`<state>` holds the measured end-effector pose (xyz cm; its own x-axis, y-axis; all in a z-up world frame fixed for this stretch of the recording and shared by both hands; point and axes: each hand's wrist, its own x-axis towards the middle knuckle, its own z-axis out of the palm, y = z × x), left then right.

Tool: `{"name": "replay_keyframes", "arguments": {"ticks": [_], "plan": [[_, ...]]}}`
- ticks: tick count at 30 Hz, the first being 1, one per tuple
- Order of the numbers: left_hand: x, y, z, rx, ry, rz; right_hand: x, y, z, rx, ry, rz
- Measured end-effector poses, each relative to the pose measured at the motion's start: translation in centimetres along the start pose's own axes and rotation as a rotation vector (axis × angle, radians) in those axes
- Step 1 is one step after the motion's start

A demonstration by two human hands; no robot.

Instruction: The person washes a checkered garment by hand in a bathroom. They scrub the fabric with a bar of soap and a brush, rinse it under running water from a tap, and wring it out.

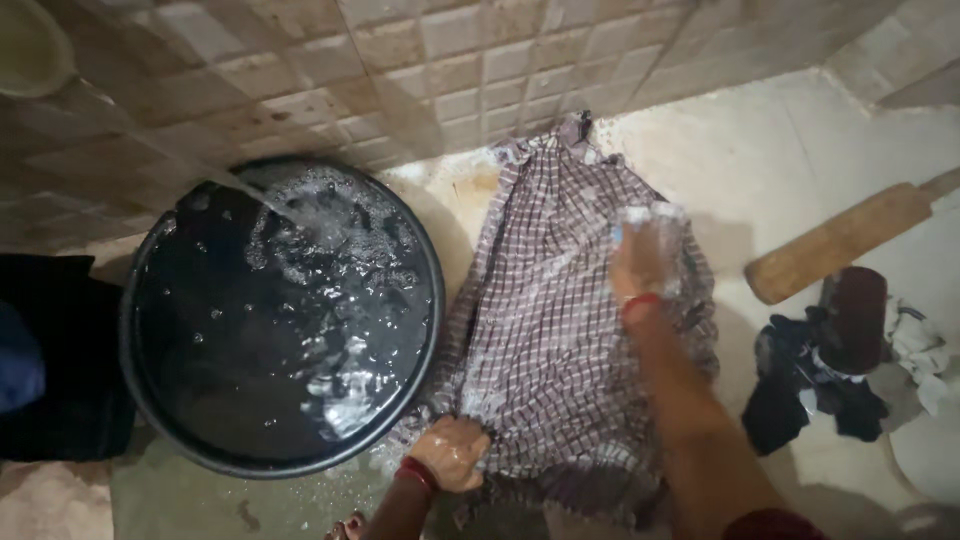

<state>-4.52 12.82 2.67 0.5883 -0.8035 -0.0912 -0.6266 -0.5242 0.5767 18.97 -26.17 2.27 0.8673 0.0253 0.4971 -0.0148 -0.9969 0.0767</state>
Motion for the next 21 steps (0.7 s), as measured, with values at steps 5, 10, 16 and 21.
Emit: {"name": "replay_keyframes", "arguments": {"ticks": [5,10,16,21], "plan": [[0.3,0.0,0.2,0.051,-0.119,-0.036,-9.6,-15.5,-10.4,0.821,-0.404,-0.041],[1.0,0.0,0.1,0.122,-0.302,-0.085,-6.2,-15.4,-11.2,0.955,-0.714,-0.757],[1.2,0.4,-0.9,0.039,-0.344,-0.142,3.9,-10.8,-1.6,0.335,-0.395,-0.090],[1.0,0.7,-1.1,0.080,-0.266,-0.073,-5.3,-18.4,-11.8,0.370,-0.777,-0.386]]}}
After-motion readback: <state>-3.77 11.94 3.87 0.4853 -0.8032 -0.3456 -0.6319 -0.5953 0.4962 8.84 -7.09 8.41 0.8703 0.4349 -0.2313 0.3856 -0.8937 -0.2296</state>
